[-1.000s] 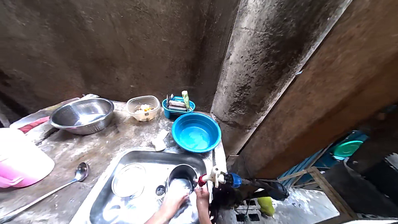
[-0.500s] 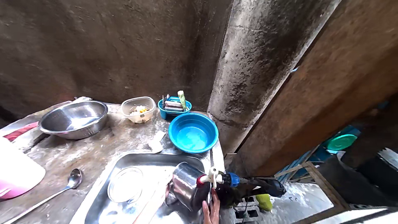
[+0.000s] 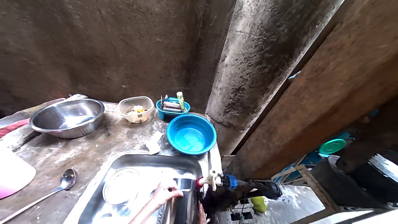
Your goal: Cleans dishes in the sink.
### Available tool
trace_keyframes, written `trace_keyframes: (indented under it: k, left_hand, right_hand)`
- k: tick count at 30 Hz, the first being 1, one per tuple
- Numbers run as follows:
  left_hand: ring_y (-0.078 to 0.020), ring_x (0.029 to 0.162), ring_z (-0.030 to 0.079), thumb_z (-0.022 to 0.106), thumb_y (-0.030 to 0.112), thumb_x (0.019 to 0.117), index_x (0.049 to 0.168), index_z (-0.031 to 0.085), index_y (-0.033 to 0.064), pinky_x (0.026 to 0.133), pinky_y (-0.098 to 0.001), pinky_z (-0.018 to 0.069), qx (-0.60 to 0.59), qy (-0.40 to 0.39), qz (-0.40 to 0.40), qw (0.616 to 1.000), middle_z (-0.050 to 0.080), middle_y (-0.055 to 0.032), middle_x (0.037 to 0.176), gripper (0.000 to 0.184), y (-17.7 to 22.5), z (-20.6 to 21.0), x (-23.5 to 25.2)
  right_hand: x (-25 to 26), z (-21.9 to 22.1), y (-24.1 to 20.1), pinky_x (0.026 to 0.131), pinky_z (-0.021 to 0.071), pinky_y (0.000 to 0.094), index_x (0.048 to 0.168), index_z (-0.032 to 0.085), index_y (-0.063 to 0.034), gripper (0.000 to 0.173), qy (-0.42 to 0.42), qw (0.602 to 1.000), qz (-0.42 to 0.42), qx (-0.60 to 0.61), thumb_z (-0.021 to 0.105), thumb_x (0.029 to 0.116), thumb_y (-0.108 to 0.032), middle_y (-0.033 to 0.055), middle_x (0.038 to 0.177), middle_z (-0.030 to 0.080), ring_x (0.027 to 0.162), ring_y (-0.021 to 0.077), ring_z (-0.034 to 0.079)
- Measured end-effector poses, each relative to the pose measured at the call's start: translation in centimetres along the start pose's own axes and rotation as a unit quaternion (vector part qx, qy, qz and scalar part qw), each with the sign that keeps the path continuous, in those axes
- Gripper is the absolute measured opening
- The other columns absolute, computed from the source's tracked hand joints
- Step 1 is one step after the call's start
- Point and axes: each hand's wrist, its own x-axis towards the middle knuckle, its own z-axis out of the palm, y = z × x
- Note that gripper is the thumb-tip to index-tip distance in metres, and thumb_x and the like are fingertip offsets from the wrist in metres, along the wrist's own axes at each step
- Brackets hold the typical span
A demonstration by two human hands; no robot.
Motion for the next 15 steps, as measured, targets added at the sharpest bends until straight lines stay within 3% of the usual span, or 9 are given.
trace_keyframes:
  k: [1,2,3,5,9,11,13,14,15]
  left_hand:
    - [-0.0136,0.069,0.064,0.076,0.029,0.0827,0.066,0.072,0.0001,0.074,-0.0334,0.0515,0.090,-0.032,0.102,0.990,0.068,-0.0051,0.066,0.034,-0.1,0.3,-0.8]
    - [-0.0212,0.065,0.066,0.069,0.037,0.0895,0.064,0.069,0.0031,0.070,-0.0397,0.0532,0.178,-0.054,0.208,0.960,0.067,-0.0079,0.064,0.042,-0.7,0.9,-1.7]
    - [-0.0230,0.063,0.065,0.062,0.038,0.0966,0.063,0.065,0.0067,0.068,-0.0397,0.0530,0.239,-0.076,0.293,0.922,0.064,-0.0072,0.061,0.046,-1.7,1.6,-2.7]
    - [-0.0225,0.064,0.062,0.057,0.031,0.1011,0.067,0.061,0.0104,0.070,-0.0361,0.0502,0.299,-0.121,0.371,0.871,0.059,-0.0046,0.061,0.041,-4.0,2.7,-4.7]
    - [-0.0214,0.066,0.067,0.059,0.027,0.0973,0.072,0.068,0.0096,0.062,-0.0349,0.0558,0.354,-0.085,0.327,0.872,0.066,-0.0041,0.067,0.032,-5.0,1.1,-5.6]
    - [-0.0197,0.067,0.068,0.059,0.028,0.0968,0.073,0.069,0.0103,0.066,-0.0332,0.0565,0.375,-0.039,0.292,0.879,0.068,-0.0027,0.068,0.032,-4.7,-0.5,-5.4]
    - [-0.0248,0.070,0.070,0.060,0.030,0.0970,0.079,0.075,0.0069,0.067,-0.0396,0.0578,0.380,0.000,0.218,0.899,0.071,-0.0071,0.072,0.033,-4.3,-1.9,-5.8]
    - [-0.0286,0.073,0.072,0.062,0.029,0.0957,0.082,0.077,0.0051,0.069,-0.0445,0.0585,0.379,0.016,0.170,0.910,0.073,-0.0098,0.075,0.032,-4.0,-2.6,-6.0]
    - [-0.0333,0.076,0.073,0.065,0.026,0.0938,0.084,0.078,0.0025,0.071,-0.0497,0.0584,0.370,0.024,0.117,0.921,0.074,-0.0131,0.079,0.028,-3.6,-3.3,-6.1]
  right_hand:
    - [0.9,0.4,0.0,0.105,0.0442,0.0427,0.151,0.033,0.0055,0.054,0.006,0.999,0.037,0.013,0.019,0.1128,-0.029,0.0235,0.145,0.047,0.127,0.0241,0.051]
    - [2.1,0.4,0.1,0.104,0.0425,0.0454,0.151,0.034,0.0050,0.055,0.006,0.998,0.049,0.029,0.019,0.1133,-0.032,0.0241,0.145,0.046,0.126,0.0263,0.050]
    - [3.5,0.1,0.4,0.107,0.0422,0.0432,0.151,0.035,0.0051,0.055,0.004,0.999,0.031,0.029,0.020,0.1135,-0.032,0.0233,0.147,0.047,0.129,0.0251,0.050]
    - [6.0,-0.5,0.5,0.118,0.0343,0.0387,0.150,0.038,0.0096,0.047,-0.011,0.999,-0.034,-0.021,0.027,0.1122,-0.017,0.0260,0.153,0.043,0.140,0.0266,0.044]
    - [8.1,0.8,-1.3,0.120,0.0295,0.0439,0.151,0.033,0.0138,0.053,-0.052,0.964,0.010,-0.259,0.048,0.1005,0.008,0.0345,0.155,0.036,0.145,0.0387,0.039]
    - [9.2,1.5,-1.8,0.123,0.0264,0.0417,0.151,0.031,0.0147,0.057,-0.095,0.936,0.008,-0.339,0.055,0.1022,-0.001,0.0340,0.156,0.036,0.148,0.0376,0.037]
    - [10.3,1.4,-1.8,0.122,0.0298,0.0420,0.146,0.046,0.0103,0.051,-0.130,0.892,-0.058,-0.429,0.055,0.1057,-0.019,0.0290,0.151,0.048,0.145,0.0345,0.044]
    - [10.2,1.1,-2.4,0.122,0.0293,0.0421,0.146,0.050,0.0054,0.049,-0.153,0.845,-0.089,-0.504,0.053,0.1062,-0.024,0.0263,0.151,0.049,0.145,0.0330,0.043]
    - [9.5,0.8,-3.4,0.124,0.0256,0.0435,0.150,0.049,-0.0010,0.052,-0.182,0.769,-0.112,-0.603,0.052,0.1063,-0.029,0.0248,0.155,0.044,0.149,0.0333,0.037]
